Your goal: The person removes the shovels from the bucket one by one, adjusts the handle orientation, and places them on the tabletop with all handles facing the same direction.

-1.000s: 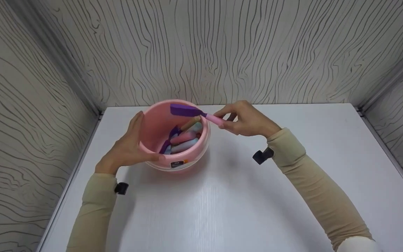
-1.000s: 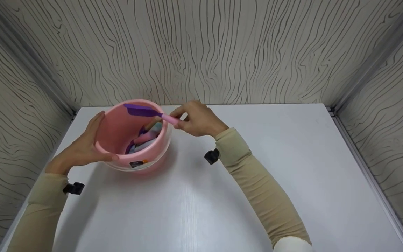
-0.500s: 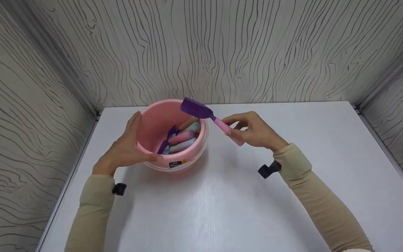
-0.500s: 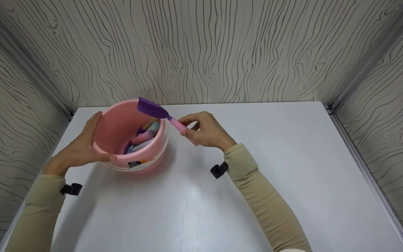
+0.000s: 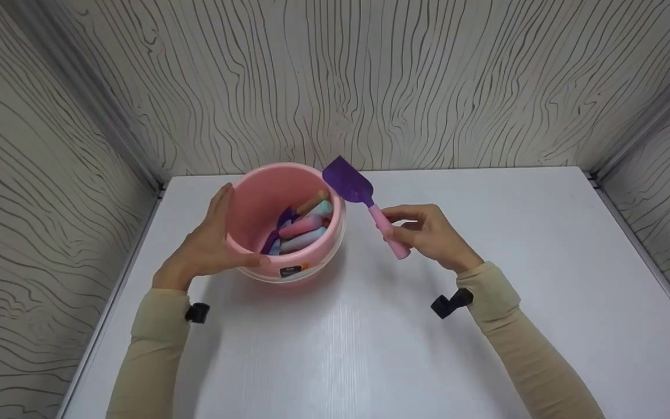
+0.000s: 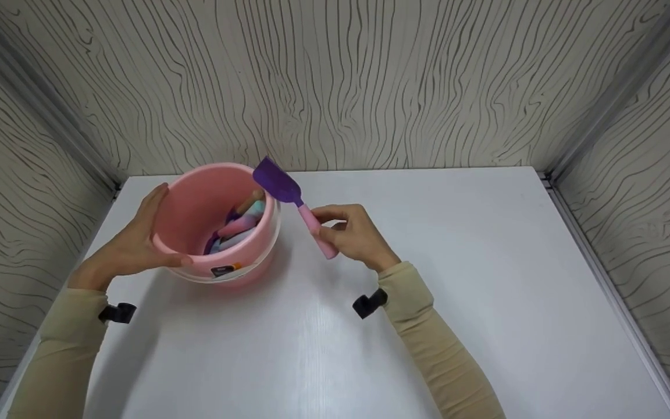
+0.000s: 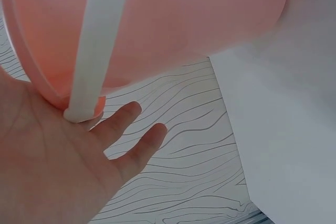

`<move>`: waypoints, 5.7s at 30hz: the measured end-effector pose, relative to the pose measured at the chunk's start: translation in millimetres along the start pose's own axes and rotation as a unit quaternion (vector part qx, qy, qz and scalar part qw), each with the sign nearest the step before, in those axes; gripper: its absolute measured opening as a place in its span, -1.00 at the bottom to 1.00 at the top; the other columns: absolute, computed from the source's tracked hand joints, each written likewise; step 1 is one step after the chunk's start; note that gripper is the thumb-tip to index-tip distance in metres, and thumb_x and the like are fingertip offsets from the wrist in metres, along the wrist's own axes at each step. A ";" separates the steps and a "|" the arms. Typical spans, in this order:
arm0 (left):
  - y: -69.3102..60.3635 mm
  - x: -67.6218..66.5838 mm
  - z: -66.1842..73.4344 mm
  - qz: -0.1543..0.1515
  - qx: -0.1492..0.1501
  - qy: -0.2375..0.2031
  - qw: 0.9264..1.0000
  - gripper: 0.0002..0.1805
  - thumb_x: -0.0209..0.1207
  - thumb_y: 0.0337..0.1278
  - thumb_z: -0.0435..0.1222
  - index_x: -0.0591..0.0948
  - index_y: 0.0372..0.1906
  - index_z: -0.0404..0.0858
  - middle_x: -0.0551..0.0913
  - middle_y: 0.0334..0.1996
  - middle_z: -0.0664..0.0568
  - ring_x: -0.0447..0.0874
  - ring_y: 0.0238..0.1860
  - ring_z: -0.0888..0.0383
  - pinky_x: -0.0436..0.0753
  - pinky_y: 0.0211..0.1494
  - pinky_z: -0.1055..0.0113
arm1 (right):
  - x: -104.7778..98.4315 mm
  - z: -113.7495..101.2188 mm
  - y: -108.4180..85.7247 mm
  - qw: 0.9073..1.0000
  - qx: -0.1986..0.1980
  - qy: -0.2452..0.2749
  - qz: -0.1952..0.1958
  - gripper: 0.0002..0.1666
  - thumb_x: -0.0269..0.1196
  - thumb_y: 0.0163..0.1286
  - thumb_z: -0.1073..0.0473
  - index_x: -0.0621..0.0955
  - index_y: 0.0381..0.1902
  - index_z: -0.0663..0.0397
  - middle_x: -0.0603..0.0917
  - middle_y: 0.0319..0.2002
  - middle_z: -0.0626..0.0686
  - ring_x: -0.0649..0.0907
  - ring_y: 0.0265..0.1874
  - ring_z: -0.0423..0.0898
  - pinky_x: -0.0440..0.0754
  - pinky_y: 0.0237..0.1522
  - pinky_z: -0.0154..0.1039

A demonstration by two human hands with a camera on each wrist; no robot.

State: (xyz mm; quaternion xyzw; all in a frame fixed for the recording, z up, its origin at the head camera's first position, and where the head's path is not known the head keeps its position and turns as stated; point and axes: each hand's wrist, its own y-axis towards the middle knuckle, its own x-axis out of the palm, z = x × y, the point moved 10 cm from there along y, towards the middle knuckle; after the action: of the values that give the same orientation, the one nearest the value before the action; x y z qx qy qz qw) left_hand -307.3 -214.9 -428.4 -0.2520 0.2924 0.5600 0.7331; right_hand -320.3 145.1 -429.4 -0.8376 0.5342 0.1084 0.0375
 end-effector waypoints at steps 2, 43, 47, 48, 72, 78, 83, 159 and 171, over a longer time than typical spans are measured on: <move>0.7 0.1 -0.2 -0.001 -0.001 -0.005 1.000 0.70 0.63 -0.39 0.35 -0.36 0.73 0.24 -0.29 0.76 0.10 0.20 0.64 -0.19 0.40 0.49 -0.42 | -0.1 8.7 -3.6 1.000 0.013 0.008 0.012 -0.55 0.41 0.49 0.21 0.70 0.28 0.20 0.80 0.00 0.17 0.82 -0.18 -0.02 0.75 -0.25 -0.28; 3.7 -0.1 3.8 -0.002 0.007 -0.025 1.000 0.71 0.69 -0.43 0.28 -0.29 0.74 0.18 -0.04 0.68 0.08 0.30 0.58 -0.13 0.48 0.47 -0.37 | 58.8 141.1 -26.5 0.944 0.198 0.244 0.101 -0.42 0.31 0.57 0.23 0.51 0.38 0.51 0.70 0.17 0.37 0.80 -0.07 -0.07 0.82 0.03 -0.22; 3.1 -0.5 3.3 -0.001 0.006 -0.027 1.000 0.70 0.69 -0.44 0.29 -0.29 0.74 0.21 -0.02 0.68 0.08 0.30 0.58 -0.13 0.48 0.47 -0.37 | 61.0 143.2 -25.8 0.939 0.199 0.260 0.099 -0.43 0.31 0.56 0.24 0.52 0.37 0.52 0.72 0.14 0.35 0.80 -0.10 -0.07 0.83 0.04 -0.17; 3.0 -0.8 3.1 -0.001 0.006 -0.027 1.000 0.70 0.69 -0.44 0.29 -0.29 0.74 0.22 -0.02 0.68 0.09 0.29 0.58 -0.13 0.48 0.47 -0.38 | 61.6 143.6 -25.7 0.939 0.199 0.264 0.098 -0.43 0.31 0.56 0.24 0.52 0.37 0.52 0.72 0.13 0.35 0.80 -0.10 -0.07 0.83 0.04 -0.16; 0.9 -1.3 2.4 -0.005 0.013 -0.012 1.000 0.71 0.68 -0.35 0.25 -0.36 0.75 0.12 -0.18 0.73 0.05 0.25 0.60 -0.17 0.39 0.51 -0.42 | 54.7 130.3 -31.7 0.967 0.223 0.047 0.110 -0.43 0.40 0.44 0.16 0.60 0.28 0.40 0.76 0.06 0.28 0.78 -0.12 -0.04 0.84 -0.13 -0.18; 0.8 -1.8 1.0 -0.004 0.000 -0.009 1.000 0.73 0.67 -0.38 0.28 -0.36 0.75 0.12 -0.19 0.74 0.06 0.24 0.61 -0.18 0.40 0.50 -0.42 | 52.7 118.8 -28.8 0.971 0.197 -0.070 0.119 -0.51 0.49 0.34 0.10 0.70 0.11 0.29 0.79 -0.02 0.18 0.75 -0.11 -0.02 0.81 -0.17 -0.19; 1.5 -1.7 1.0 -0.003 0.000 -0.016 1.000 0.73 0.68 -0.41 0.29 -0.34 0.74 0.17 -0.13 0.72 0.07 0.26 0.60 -0.16 0.42 0.50 -0.40 | 55.7 117.8 -28.1 0.969 0.181 -0.125 0.114 -0.59 0.49 0.33 0.10 0.73 0.02 0.24 0.77 -0.17 0.10 0.72 -0.24 -0.05 0.76 -0.27 -0.19; 3.4 -1.6 8.0 0.004 0.023 -0.015 1.000 0.67 0.66 -0.44 0.33 -0.25 0.75 0.20 -0.08 0.71 0.14 0.35 0.55 -0.06 0.50 0.50 -0.28 | 184.8 -56.0 113.0 0.860 0.007 -0.474 -0.190 -0.77 0.49 0.38 0.19 0.74 -0.04 0.05 0.71 -0.33 0.00 0.69 -0.36 -0.03 0.65 -0.34 -0.18; 1.1 1.2 2.3 0.003 0.006 -0.004 1.000 0.67 0.65 -0.39 0.32 -0.27 0.75 0.17 -0.13 0.74 0.10 0.29 0.60 -0.10 0.44 0.53 -0.31 | 195.9 -61.1 112.9 0.831 -0.010 -0.532 -0.160 -0.79 0.48 0.34 0.20 0.75 -0.08 0.01 0.74 -0.36 0.00 0.73 -0.42 -0.05 0.77 -0.35 -0.19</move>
State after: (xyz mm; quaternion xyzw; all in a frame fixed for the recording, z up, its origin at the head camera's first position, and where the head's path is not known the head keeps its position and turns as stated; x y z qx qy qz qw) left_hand -307.8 -212.2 -427.7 -0.2447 0.2938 0.5613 0.7340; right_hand -334.1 -87.7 -407.4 -0.7245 0.2891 0.5352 0.3241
